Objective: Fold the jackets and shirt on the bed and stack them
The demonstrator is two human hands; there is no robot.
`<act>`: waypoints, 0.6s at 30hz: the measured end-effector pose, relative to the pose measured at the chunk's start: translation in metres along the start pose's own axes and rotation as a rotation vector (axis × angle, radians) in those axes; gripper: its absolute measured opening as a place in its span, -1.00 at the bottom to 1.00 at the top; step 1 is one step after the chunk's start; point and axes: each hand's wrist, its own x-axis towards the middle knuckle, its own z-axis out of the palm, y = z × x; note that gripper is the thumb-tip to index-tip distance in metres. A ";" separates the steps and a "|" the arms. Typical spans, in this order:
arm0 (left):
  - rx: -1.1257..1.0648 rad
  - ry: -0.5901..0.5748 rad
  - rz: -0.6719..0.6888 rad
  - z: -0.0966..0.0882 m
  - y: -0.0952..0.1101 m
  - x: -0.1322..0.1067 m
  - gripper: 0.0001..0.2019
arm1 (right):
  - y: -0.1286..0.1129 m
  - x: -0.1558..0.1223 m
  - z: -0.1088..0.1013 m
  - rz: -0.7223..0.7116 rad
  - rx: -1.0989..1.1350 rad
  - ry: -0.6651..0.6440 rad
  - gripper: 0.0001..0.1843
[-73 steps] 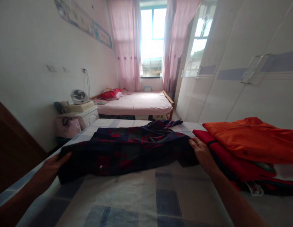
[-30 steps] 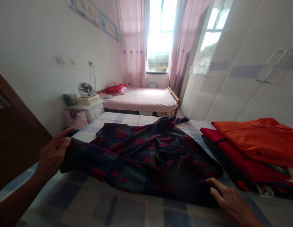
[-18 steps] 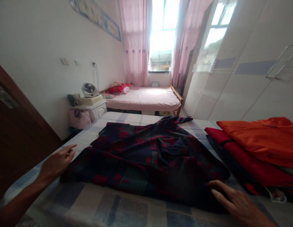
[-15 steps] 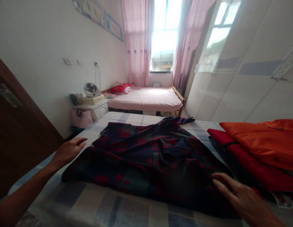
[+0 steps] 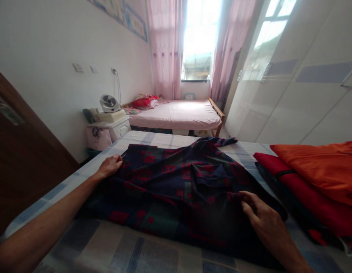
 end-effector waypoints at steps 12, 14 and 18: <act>0.075 0.071 -0.044 0.013 -0.019 0.012 -0.59 | -0.006 0.011 -0.009 -0.038 -0.033 0.005 -0.54; 0.085 0.054 -0.030 0.012 -0.016 0.022 -0.49 | -0.008 0.022 -0.014 -0.043 -0.069 0.062 -0.54; 0.124 0.088 0.045 0.008 -0.003 0.038 -0.52 | -0.002 0.052 -0.017 -0.115 -0.167 0.163 -0.56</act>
